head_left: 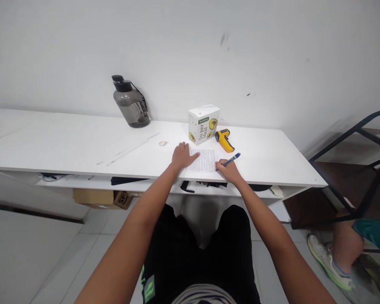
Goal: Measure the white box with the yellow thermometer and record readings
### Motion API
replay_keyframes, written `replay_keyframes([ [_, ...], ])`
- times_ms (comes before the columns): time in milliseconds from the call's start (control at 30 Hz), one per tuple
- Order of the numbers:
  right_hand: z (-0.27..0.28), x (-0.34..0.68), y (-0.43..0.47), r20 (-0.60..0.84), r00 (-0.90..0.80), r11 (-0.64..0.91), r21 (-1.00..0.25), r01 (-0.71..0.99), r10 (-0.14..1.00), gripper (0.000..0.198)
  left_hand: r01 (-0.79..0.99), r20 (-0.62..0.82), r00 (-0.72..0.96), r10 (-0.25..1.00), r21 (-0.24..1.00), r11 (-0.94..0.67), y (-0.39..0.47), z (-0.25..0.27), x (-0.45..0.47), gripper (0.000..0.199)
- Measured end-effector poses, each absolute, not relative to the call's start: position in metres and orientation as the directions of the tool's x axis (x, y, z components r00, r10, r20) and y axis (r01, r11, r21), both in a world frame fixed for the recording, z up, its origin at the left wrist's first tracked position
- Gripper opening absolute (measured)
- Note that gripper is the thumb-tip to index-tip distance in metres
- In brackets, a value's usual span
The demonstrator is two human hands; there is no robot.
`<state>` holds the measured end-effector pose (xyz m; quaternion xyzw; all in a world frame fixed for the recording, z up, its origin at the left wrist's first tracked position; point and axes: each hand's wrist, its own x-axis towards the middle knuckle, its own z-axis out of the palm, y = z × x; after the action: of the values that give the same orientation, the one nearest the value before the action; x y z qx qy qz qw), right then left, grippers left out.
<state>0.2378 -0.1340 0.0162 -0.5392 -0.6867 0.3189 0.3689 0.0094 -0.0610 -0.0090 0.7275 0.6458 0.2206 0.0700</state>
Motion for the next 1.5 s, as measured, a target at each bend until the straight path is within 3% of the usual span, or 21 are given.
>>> replay_keyframes([
  [300, 0.018, 0.238, -0.134, 0.136, -0.171, 0.204, -0.844, 0.496, 0.976, 0.032, 0.894, 0.242, 0.075, 0.967, 0.414, -0.173, -0.059, -0.012, 0.007, 0.088],
  [600, 0.018, 0.238, -0.134, 0.153, -0.153, 0.211, -0.830, 0.516, 0.976, 0.032, 0.919, 0.198, 0.086, 0.976, 0.362, -0.154, -0.061, -0.008, 0.008, 0.094],
  [900, 0.018, 0.237, -0.133, 0.144, -0.154, 0.203, -0.843, 0.498, 0.978, 0.032, 0.969, 0.141, 0.088, 0.986, 0.218, -0.118, -0.067, 0.000, 0.011, 0.094],
  [1500, 0.020, 0.239, -0.134, 0.116, -0.141, 0.171, -0.856, 0.487, 0.983, 0.031, 0.961, 0.130, 0.092, 0.987, 0.247, -0.122, -0.067, 0.001, 0.011, 0.096],
])
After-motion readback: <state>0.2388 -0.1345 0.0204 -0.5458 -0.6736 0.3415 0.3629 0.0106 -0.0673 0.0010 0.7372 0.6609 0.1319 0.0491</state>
